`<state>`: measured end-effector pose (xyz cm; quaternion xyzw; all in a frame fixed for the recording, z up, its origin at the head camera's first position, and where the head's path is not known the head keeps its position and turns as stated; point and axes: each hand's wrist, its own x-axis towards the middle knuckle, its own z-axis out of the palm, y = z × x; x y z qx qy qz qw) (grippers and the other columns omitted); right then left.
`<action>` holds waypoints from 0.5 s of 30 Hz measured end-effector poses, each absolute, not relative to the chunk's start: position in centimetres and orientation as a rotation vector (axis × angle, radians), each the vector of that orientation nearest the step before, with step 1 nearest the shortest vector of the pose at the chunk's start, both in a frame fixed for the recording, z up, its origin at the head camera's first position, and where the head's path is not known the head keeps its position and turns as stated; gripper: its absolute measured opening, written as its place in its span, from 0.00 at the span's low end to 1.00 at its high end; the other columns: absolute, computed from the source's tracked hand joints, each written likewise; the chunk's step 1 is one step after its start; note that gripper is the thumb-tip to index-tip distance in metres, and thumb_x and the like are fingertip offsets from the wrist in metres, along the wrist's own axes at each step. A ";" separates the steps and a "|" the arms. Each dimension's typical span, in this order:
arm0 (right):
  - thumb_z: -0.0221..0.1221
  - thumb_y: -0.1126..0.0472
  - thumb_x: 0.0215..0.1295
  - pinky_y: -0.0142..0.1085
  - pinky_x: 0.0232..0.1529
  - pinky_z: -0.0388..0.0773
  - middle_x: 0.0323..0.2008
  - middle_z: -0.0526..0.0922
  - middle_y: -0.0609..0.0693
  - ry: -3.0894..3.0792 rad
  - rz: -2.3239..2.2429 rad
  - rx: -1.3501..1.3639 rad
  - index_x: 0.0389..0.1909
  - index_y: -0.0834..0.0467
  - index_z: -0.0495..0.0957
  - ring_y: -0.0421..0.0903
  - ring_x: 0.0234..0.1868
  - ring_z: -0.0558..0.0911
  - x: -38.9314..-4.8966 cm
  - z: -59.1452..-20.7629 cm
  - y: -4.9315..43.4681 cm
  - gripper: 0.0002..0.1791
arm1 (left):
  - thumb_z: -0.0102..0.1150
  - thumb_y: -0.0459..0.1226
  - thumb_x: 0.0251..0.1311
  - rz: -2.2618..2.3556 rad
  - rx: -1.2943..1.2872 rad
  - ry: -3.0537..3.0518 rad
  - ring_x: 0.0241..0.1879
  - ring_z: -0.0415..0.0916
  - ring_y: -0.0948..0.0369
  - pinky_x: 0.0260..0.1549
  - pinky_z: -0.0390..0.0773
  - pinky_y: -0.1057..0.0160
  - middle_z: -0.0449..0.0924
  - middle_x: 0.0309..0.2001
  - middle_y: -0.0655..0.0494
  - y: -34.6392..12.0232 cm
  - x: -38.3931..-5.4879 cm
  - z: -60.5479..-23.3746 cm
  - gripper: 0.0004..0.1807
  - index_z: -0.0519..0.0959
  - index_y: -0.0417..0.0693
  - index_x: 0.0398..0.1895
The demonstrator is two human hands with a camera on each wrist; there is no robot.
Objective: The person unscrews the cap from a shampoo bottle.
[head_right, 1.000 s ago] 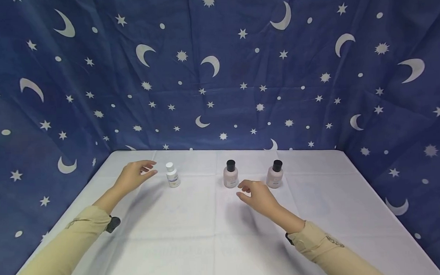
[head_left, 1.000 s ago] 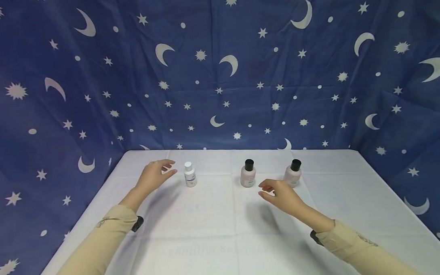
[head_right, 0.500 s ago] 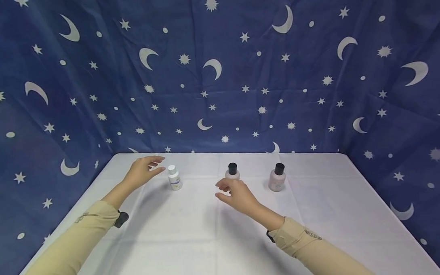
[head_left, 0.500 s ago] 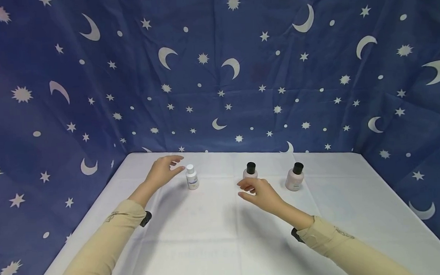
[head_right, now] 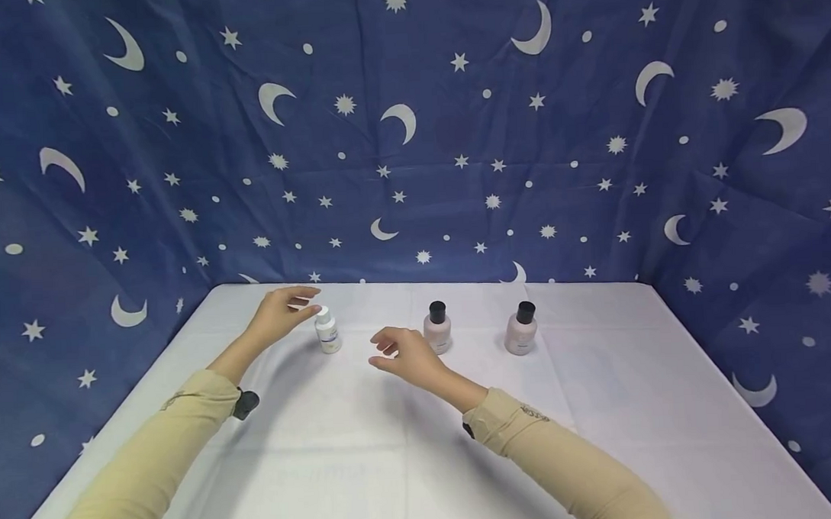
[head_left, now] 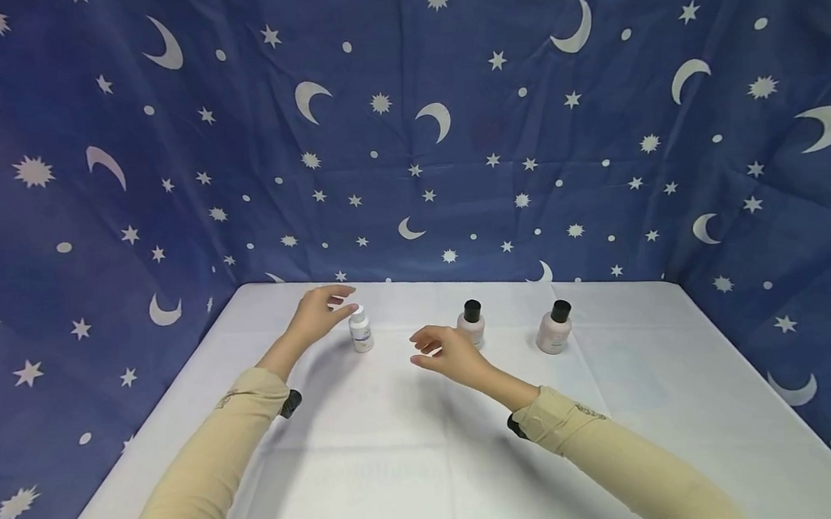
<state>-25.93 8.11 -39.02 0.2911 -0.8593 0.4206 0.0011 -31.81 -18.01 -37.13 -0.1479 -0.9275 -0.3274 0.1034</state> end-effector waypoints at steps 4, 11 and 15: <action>0.65 0.63 0.57 0.31 0.40 0.83 0.40 0.83 0.61 -2.712 1.350 0.887 0.45 0.66 0.78 0.52 0.40 0.84 -27.0 -39.5 6.6 0.16 | 0.61 0.38 0.60 -0.987 -0.423 -2.738 0.52 0.77 0.44 0.50 0.79 0.49 0.78 0.54 0.41 -17.6 -32.0 -37.4 0.21 0.76 0.38 0.55; 0.67 0.63 0.54 0.36 0.42 0.83 0.40 0.84 0.62 -2.713 1.380 0.798 0.46 0.68 0.78 0.54 0.40 0.84 -29.1 -41.4 4.3 0.20 | 0.61 0.37 0.60 -1.045 -0.391 -2.726 0.52 0.77 0.44 0.50 0.79 0.49 0.79 0.54 0.42 -16.5 -32.5 -37.9 0.20 0.77 0.39 0.54; 0.67 0.60 0.55 0.37 0.41 0.83 0.39 0.84 0.63 -2.706 1.382 0.760 0.47 0.68 0.77 0.54 0.41 0.84 -29.9 -41.7 3.0 0.21 | 0.61 0.36 0.59 -1.034 -0.397 -2.721 0.52 0.78 0.44 0.50 0.79 0.49 0.79 0.53 0.42 -16.6 -32.2 -38.3 0.19 0.78 0.39 0.53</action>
